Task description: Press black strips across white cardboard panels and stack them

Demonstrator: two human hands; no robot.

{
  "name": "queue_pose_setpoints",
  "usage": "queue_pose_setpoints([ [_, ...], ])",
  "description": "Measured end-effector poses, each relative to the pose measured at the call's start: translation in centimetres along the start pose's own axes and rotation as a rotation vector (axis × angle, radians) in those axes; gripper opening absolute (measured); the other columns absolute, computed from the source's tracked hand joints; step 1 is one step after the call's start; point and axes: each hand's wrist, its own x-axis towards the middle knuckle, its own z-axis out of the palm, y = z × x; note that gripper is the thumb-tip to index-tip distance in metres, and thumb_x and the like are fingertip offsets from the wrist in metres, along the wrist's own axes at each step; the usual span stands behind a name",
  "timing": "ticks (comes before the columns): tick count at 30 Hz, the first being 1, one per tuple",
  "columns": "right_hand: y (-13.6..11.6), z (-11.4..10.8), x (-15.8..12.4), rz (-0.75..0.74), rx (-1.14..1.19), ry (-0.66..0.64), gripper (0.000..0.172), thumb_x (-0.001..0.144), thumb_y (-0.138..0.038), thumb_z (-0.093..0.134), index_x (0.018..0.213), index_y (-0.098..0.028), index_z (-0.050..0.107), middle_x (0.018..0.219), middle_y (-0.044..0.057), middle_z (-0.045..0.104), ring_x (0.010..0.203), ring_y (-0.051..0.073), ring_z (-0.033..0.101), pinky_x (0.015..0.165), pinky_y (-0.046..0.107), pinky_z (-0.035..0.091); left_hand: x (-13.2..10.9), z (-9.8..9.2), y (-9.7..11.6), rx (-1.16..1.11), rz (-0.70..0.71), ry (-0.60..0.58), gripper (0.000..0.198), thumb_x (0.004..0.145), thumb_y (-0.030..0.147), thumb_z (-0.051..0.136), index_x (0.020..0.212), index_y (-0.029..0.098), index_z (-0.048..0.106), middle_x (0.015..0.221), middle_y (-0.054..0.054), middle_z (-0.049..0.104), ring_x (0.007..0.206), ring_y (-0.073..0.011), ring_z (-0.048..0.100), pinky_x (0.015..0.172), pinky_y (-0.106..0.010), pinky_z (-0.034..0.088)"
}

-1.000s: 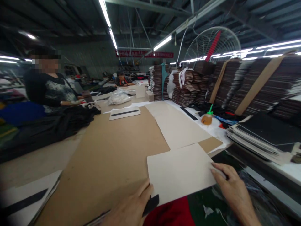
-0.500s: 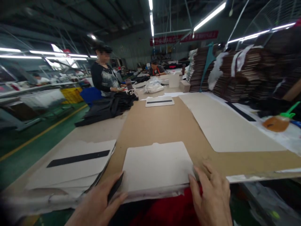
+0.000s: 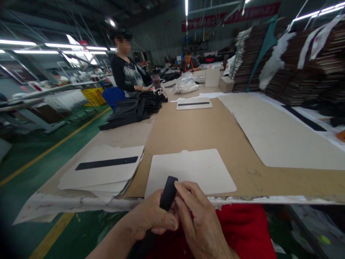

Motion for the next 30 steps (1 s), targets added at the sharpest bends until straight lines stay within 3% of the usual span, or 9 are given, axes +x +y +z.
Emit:
queue_pose_setpoints([
  [11, 0.1, -0.9, -1.0, 0.104, -0.019, 0.224, 0.010, 0.090, -0.019, 0.059, 0.093, -0.027, 0.064, 0.112, 0.002, 0.060, 0.104, 0.012, 0.062, 0.085, 0.019, 0.051, 0.6, 0.5, -0.1, -0.124, -0.017, 0.046, 0.043, 0.058, 0.027, 0.088, 0.087, 0.014, 0.059, 0.063, 0.008, 0.050, 0.041, 0.0006, 0.030, 0.036, -0.017, 0.016],
  [15, 0.0, -1.0, -0.5, 0.120, 0.066, 0.191, 0.012, 0.089, -0.018, 0.060, 0.080, -0.025, 0.059, 0.084, -0.003, 0.059, 0.077, 0.009, 0.060, 0.069, 0.017, 0.048, 0.9, 0.7, -0.1, -0.138, -0.020, 0.044, 0.041, 0.058, 0.025, 0.087, 0.085, 0.015, 0.058, 0.061, 0.009, 0.048, 0.039, 0.0008, 0.029, 0.035, -0.016, 0.016],
  [19, -0.2, -1.1, 0.0, 0.133, 0.110, 0.134, 0.009, 0.090, -0.018, 0.059, 0.093, -0.026, 0.063, 0.078, -0.004, 0.059, 0.070, 0.009, 0.057, 0.065, 0.017, 0.046, 0.9, 1.1, -0.1, -0.118, -0.018, 0.028, 0.040, 0.061, 0.031, 0.086, 0.085, 0.015, 0.058, 0.058, 0.009, 0.050, 0.038, 0.0005, 0.029, 0.035, -0.016, 0.018],
  [21, -0.2, -1.7, 0.0, 0.160, 0.140, 0.042, 0.012, 0.093, -0.021, 0.056, 0.095, -0.027, 0.065, 0.081, -0.003, 0.061, 0.074, 0.009, 0.059, 0.069, 0.017, 0.047, 0.6, 1.2, -0.1, -0.031, -0.001, 0.028, 0.038, 0.069, 0.041, 0.080, 0.087, 0.014, 0.059, 0.059, 0.007, 0.055, 0.036, -0.0001, 0.030, 0.034, -0.016, 0.019],
  [24, 0.2, -3.6, -0.3, 0.258, 0.198, -0.038, 0.018, 0.095, -0.030, 0.053, 0.082, -0.025, 0.065, 0.080, -0.001, 0.061, 0.076, 0.011, 0.060, 0.069, 0.019, 0.047, -0.4, 0.8, 0.2, 0.201, 0.013, 0.075, 0.040, 0.081, 0.051, 0.067, 0.092, 0.013, 0.061, 0.065, 0.001, 0.063, 0.036, -0.0030, 0.040, 0.036, -0.017, 0.028],
  [30, 3.6, -9.0, -0.2, 0.612, 0.292, 0.196, 0.026, 0.084, -0.049, 0.066, 0.088, -0.023, 0.063, 0.070, -0.002, 0.056, 0.062, 0.012, 0.052, 0.055, 0.020, 0.044, -3.5, -1.7, 1.7, 0.576, -0.034, 0.270, 0.037, 0.089, 0.049, 0.057, 0.105, 0.016, 0.062, 0.068, -0.001, 0.068, 0.055, -0.0104, 0.055, 0.049, -0.019, 0.043],
])
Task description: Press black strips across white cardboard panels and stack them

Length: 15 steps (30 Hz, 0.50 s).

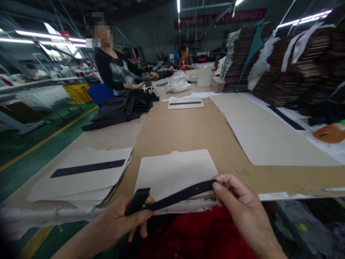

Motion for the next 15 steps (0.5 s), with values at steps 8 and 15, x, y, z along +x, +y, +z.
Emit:
queue_pose_setpoints([
  [8, 1.1, -0.6, 5.6, -0.097, -0.214, 0.036, 0.040, 0.077, -0.047, 0.067, 0.108, -0.020, 0.068, 0.064, -0.005, 0.048, 0.058, 0.012, 0.046, 0.052, 0.023, 0.038, 1.2, -2.8, 0.8, 0.295, 0.002, 0.386, 0.034, 0.086, 0.047, 0.055, 0.102, 0.018, 0.063, 0.072, 0.000, 0.071, 0.060, -0.0160, 0.060, 0.057, -0.026, 0.044],
  [15, 2.4, -0.1, 7.1, -0.120, -0.480, 0.061, 0.036, 0.080, -0.046, 0.059, 0.098, -0.019, 0.074, 0.067, -0.001, 0.060, 0.062, 0.015, 0.053, 0.060, 0.027, 0.043, 2.7, -2.8, 0.1, 0.460, 0.009, 0.574, 0.027, 0.085, 0.036, 0.053, 0.102, 0.020, 0.065, 0.072, 0.001, 0.072, 0.070, -0.0224, 0.070, 0.067, -0.030, 0.048],
])
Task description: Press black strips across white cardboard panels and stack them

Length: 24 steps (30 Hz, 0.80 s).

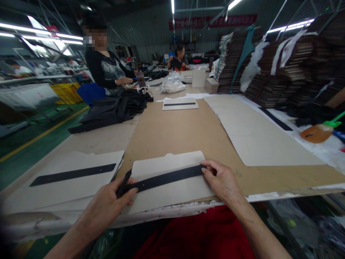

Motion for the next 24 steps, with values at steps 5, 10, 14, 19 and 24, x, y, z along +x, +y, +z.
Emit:
queue_pose_setpoints([
  [5, -0.2, 0.5, 0.2, -0.005, -0.066, 0.030, 0.037, 0.078, -0.045, 0.057, 0.097, -0.020, 0.075, 0.068, 0.000, 0.064, 0.062, 0.016, 0.057, 0.060, 0.029, 0.045, 0.7, 0.5, -0.1, 0.106, 0.039, 0.060, 0.027, 0.086, 0.032, 0.049, 0.103, 0.020, 0.066, 0.096, -0.006, 0.075, 0.095, -0.0264, 0.069, 0.080, -0.034, 0.049],
  [10, -0.2, 0.6, 0.3, -0.019, -0.109, 0.057, 0.035, 0.077, -0.042, 0.057, 0.096, -0.020, 0.076, 0.068, 0.000, 0.065, 0.062, 0.017, 0.058, 0.062, 0.029, 0.046, 1.0, 0.8, -0.1, 0.111, 0.058, 0.071, 0.031, 0.085, 0.034, 0.048, 0.105, 0.018, 0.065, 0.103, -0.009, 0.073, 0.098, -0.0271, 0.067, 0.087, -0.037, 0.048],
  [14, -0.3, 0.7, 0.4, -0.019, -0.131, 0.065, 0.035, 0.077, -0.040, 0.056, 0.097, -0.019, 0.076, 0.069, 0.000, 0.066, 0.063, 0.016, 0.060, 0.063, 0.029, 0.046, 1.2, 1.1, -0.2, 0.112, 0.072, 0.076, 0.031, 0.086, 0.035, 0.047, 0.102, 0.018, 0.066, 0.100, -0.009, 0.073, 0.096, -0.0270, 0.067, 0.087, -0.038, 0.049],
  [19, -0.3, 0.8, 0.5, -0.035, -0.167, 0.075, 0.035, 0.077, -0.040, 0.055, 0.097, -0.020, 0.076, 0.072, 0.001, 0.069, 0.064, 0.017, 0.061, 0.065, 0.031, 0.048, 1.3, 1.2, -0.3, 0.105, 0.052, 0.074, 0.031, 0.086, 0.037, 0.047, 0.103, 0.018, 0.065, 0.101, -0.009, 0.073, 0.096, -0.0272, 0.067, 0.087, -0.039, 0.048],
  [24, -0.1, 1.0, 0.4, -0.084, -0.235, 0.074, 0.030, 0.080, -0.035, 0.054, 0.098, -0.022, 0.075, 0.077, 0.001, 0.071, 0.068, 0.017, 0.064, 0.068, 0.030, 0.049, 1.2, 1.2, -0.2, 0.111, 0.041, 0.074, 0.032, 0.086, 0.036, 0.046, 0.104, 0.018, 0.066, 0.104, -0.009, 0.073, 0.099, -0.0274, 0.067, 0.089, -0.039, 0.048],
])
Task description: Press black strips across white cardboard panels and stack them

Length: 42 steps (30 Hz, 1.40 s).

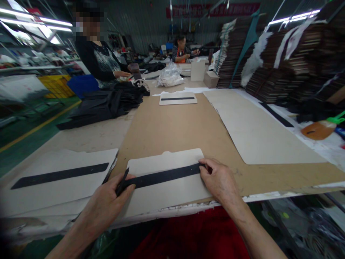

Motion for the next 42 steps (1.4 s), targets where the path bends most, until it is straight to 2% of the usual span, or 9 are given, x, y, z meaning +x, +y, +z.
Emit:
queue_pose_setpoints([
  [9, -0.2, 0.2, -0.2, -0.096, -0.137, 0.006, 0.026, 0.083, -0.029, 0.053, 0.099, -0.023, 0.073, 0.090, 0.002, 0.071, 0.079, 0.019, 0.066, 0.074, 0.032, 0.050, 0.4, 0.2, -0.4, 0.002, 0.011, 0.001, 0.029, 0.086, 0.034, 0.048, 0.103, 0.019, 0.065, 0.101, -0.008, 0.073, 0.096, -0.0268, 0.068, 0.086, -0.038, 0.049],
  [14, 0.0, 0.4, -0.6, -0.128, -0.226, 0.060, 0.025, 0.084, -0.033, 0.053, 0.097, -0.025, 0.074, 0.097, 0.003, 0.064, 0.074, 0.017, 0.063, 0.068, 0.032, 0.048, -0.3, 0.2, 0.0, -0.018, 0.014, 0.016, 0.025, 0.088, 0.027, 0.048, 0.104, 0.018, 0.064, 0.103, -0.008, 0.071, 0.099, -0.0263, 0.066, 0.088, -0.038, 0.048],
  [17, 0.6, 0.8, -0.7, -0.177, -0.212, 0.065, 0.026, 0.087, -0.035, 0.049, 0.094, -0.026, 0.072, 0.099, 0.003, 0.065, 0.076, 0.017, 0.064, 0.069, 0.033, 0.048, -1.9, -0.2, 0.3, -0.067, 0.108, 0.035, 0.021, 0.092, 0.026, 0.046, 0.101, 0.020, 0.063, 0.099, -0.007, 0.068, 0.096, -0.0237, 0.064, 0.086, -0.035, 0.049],
  [22, 1.9, 1.2, -0.8, -0.222, -0.236, 0.043, 0.026, 0.087, -0.037, 0.048, 0.097, -0.027, 0.069, 0.098, 0.002, 0.068, 0.080, 0.020, 0.065, 0.074, 0.034, 0.048, -4.0, -0.6, 0.2, -0.134, 0.261, -0.018, 0.022, 0.093, 0.020, 0.045, 0.104, 0.024, 0.063, 0.098, -0.005, 0.063, 0.093, -0.0194, 0.062, 0.082, -0.030, 0.048],
  [24, 2.4, 1.4, -0.7, -0.232, -0.251, 0.054, 0.027, 0.087, -0.040, 0.047, 0.097, -0.028, 0.069, 0.098, 0.001, 0.068, 0.081, 0.020, 0.066, 0.073, 0.034, 0.048, -3.9, -0.5, 0.0, -0.117, 0.241, -0.007, 0.022, 0.093, 0.018, 0.045, 0.105, 0.023, 0.063, 0.099, -0.005, 0.063, 0.094, -0.0199, 0.061, 0.082, -0.030, 0.048],
  [28, 3.4, 1.4, -0.3, -0.246, -0.266, 0.059, 0.028, 0.085, -0.044, 0.048, 0.095, -0.029, 0.070, 0.097, 0.000, 0.068, 0.079, 0.019, 0.068, 0.072, 0.034, 0.050, -2.5, 0.0, 0.1, -0.020, 0.092, 0.049, 0.019, 0.093, 0.022, 0.046, 0.104, 0.020, 0.062, 0.100, -0.008, 0.065, 0.096, -0.0233, 0.062, 0.087, -0.035, 0.048],
  [31, 3.6, 1.4, -0.1, -0.245, -0.264, 0.033, 0.028, 0.082, -0.046, 0.051, 0.093, -0.031, 0.071, 0.099, -0.001, 0.068, 0.080, 0.019, 0.068, 0.071, 0.034, 0.050, -1.6, 0.4, 0.4, 0.052, 0.023, 0.048, 0.020, 0.092, 0.021, 0.047, 0.106, 0.018, 0.061, 0.103, -0.010, 0.065, 0.100, -0.0252, 0.063, 0.091, -0.038, 0.047],
  [36, 2.7, 1.4, -0.7, -0.225, -0.275, 0.077, 0.030, 0.086, -0.045, 0.045, 0.096, -0.029, 0.068, 0.100, 0.000, 0.068, 0.080, 0.020, 0.067, 0.071, 0.037, 0.049, -1.2, 0.5, 0.8, 0.122, 0.002, 0.024, 0.017, 0.092, 0.019, 0.046, 0.102, 0.018, 0.060, 0.102, -0.010, 0.065, 0.101, -0.0259, 0.063, 0.091, -0.038, 0.047],
  [42, 2.6, 1.2, -0.8, -0.251, -0.300, 0.042, 0.025, 0.088, -0.043, 0.047, 0.098, -0.030, 0.066, 0.103, 0.001, 0.067, 0.085, 0.020, 0.067, 0.074, 0.036, 0.049, -0.8, 0.6, 0.9, 0.184, 0.002, 0.016, 0.016, 0.092, 0.020, 0.046, 0.100, 0.019, 0.059, 0.103, -0.009, 0.062, 0.100, -0.0259, 0.064, 0.091, -0.038, 0.048],
])
